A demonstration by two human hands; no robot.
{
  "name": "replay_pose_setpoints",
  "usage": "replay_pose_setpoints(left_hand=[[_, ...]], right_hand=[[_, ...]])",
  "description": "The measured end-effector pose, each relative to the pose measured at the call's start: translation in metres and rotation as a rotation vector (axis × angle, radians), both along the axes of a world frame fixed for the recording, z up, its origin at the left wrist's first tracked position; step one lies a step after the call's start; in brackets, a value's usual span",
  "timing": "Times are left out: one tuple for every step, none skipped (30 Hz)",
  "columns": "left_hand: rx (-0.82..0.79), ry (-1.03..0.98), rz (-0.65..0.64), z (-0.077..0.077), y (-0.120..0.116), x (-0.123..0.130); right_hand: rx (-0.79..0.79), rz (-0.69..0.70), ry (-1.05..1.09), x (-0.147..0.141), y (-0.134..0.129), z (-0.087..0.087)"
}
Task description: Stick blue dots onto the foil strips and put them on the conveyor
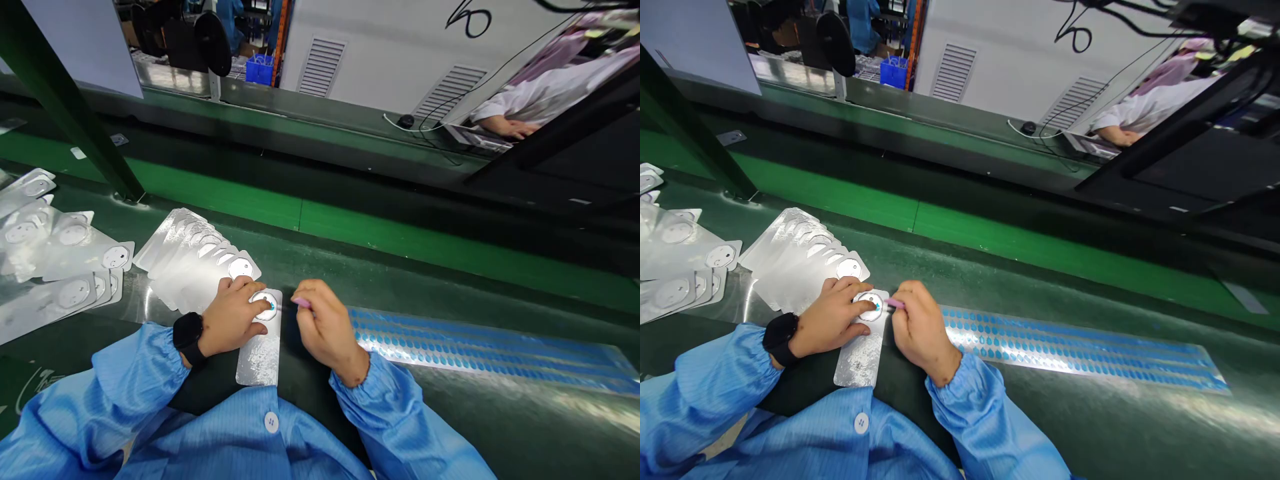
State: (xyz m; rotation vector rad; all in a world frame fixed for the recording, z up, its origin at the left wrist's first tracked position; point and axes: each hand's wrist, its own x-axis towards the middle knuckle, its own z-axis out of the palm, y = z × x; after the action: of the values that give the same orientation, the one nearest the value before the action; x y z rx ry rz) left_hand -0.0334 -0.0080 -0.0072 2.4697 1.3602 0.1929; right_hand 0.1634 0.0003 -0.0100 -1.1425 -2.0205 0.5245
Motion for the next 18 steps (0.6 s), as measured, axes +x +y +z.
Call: replay_pose_setpoints(left_hand=[[-0.001, -0.003, 0.006, -0.001, 0.000, 0.000], [-0.005, -0.006, 0.013, -0.001, 0.000, 0.001], [-0.011, -0.008, 0.020, -0.002, 0.000, 0.001], [-0.017, -0.011, 0.024, -0.002, 0.000, 0.001], [-0.023, -0.015, 0.026, -0.002, 0.000, 0.002], [-0.029, -0.019, 0.029, -0.002, 0.000, 0.002], [-0.035, -0.024, 0.033, -0.002, 0.001, 0.003], [-0.043, -0.028, 0.037, -0.001, 0.001, 0.004], [-0.053, -0.031, 0.043, 0.000, 0.002, 0.005], [-0.065, -0.032, 0.050, 0.001, 0.002, 0.006], [-0.078, -0.032, 0.056, 0.002, 0.003, 0.006], [-0.092, -0.032, 0.061, 0.003, 0.004, 0.007], [-0.104, -0.031, 0.068, 0.004, 0.004, 0.008], [-0.115, -0.028, 0.075, 0.004, 0.005, 0.008], [-0.122, -0.023, 0.080, 0.004, 0.006, 0.009], [-0.125, -0.017, 0.086, 0.004, 0.007, 0.010], [-0.125, -0.009, 0.091, 0.004, 0.007, 0.010], [-0.125, -0.001, 0.097, 0.003, 0.008, 0.011]], right_hand=[[0.018, 0.066, -0.122, 0.001, -0.003, 0.000], [-0.003, 0.115, -0.260, 0.001, -0.006, 0.000], [-0.038, 0.146, -0.399, 0.000, -0.008, -0.001], [-0.074, 0.164, -0.521, -0.001, -0.010, -0.002], [-0.103, 0.174, -0.618, -0.003, -0.011, -0.002], [-0.121, 0.175, -0.686, -0.004, -0.012, -0.003], [-0.130, 0.171, -0.729, -0.006, -0.013, -0.003], [-0.136, 0.164, -0.758, -0.007, -0.014, -0.002], [-0.143, 0.159, -0.779, -0.008, -0.014, -0.001], [-0.151, 0.156, -0.795, -0.009, -0.015, 0.000], [-0.164, 0.159, -0.808, -0.009, -0.015, 0.002], [-0.179, 0.162, -0.818, -0.010, -0.015, 0.003], [-0.195, 0.163, -0.825, -0.010, -0.015, 0.004], [-0.211, 0.161, -0.829, -0.011, -0.015, 0.006], [-0.224, 0.157, -0.831, -0.011, -0.014, 0.007], [-0.235, 0.155, -0.832, -0.012, -0.014, 0.008], [-0.244, 0.154, -0.833, -0.013, -0.014, 0.008], [-0.251, 0.153, -0.835, -0.014, -0.013, 0.009]])
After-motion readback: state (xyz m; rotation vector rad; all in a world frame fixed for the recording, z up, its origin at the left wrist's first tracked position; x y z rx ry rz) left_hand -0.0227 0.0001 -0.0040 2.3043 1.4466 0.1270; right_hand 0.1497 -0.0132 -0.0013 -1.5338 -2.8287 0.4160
